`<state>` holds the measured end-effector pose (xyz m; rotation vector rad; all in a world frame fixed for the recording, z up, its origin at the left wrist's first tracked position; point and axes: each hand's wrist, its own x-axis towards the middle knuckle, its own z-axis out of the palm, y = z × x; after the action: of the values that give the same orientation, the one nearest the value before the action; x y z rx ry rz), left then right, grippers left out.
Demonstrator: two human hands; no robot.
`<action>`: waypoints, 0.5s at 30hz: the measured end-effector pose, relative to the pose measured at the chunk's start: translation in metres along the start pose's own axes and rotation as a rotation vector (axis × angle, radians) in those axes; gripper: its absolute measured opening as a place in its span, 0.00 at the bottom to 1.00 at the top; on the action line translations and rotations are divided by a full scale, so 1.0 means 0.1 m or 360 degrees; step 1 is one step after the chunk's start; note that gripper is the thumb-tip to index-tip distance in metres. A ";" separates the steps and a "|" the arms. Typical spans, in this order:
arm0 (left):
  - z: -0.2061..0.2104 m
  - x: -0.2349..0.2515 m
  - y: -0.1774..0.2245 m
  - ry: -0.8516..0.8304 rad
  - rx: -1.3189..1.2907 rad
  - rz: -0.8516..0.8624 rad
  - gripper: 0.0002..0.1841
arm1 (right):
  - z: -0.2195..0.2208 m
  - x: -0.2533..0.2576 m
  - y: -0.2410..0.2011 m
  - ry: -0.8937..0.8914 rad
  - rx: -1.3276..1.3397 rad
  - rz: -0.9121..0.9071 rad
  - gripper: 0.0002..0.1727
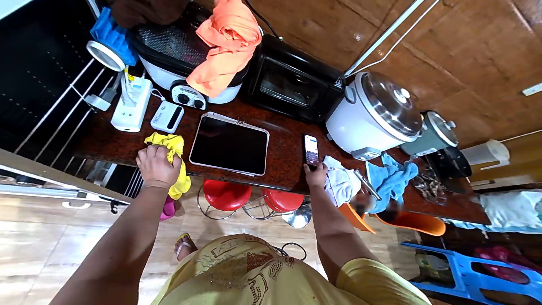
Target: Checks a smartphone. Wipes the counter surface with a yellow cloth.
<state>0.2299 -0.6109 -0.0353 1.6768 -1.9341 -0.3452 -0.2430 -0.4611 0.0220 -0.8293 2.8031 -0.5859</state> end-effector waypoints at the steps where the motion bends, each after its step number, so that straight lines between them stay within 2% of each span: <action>1: 0.00 0.00 -0.01 -0.0002 0.0002 -0.0001 0.25 | -0.01 0.00 0.00 0.0007 0.0011 0.0005 0.37; 3: 0.01 0.01 -0.02 0.0001 0.0004 0.0000 0.25 | -0.04 0.03 -0.01 0.0009 0.0052 0.0032 0.44; 6: 0.03 0.01 -0.02 0.0011 0.0011 0.0000 0.26 | -0.06 0.09 0.01 -0.0044 0.0089 0.0052 0.48; 15: -0.01 0.00 0.00 0.0010 -0.0023 0.0011 0.25 | -0.06 0.11 0.00 -0.0099 0.0029 0.0027 0.45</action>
<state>0.2306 -0.6111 -0.0342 1.6598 -1.9277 -0.3505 -0.2537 -0.4646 0.0272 -0.8052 2.7419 -0.5720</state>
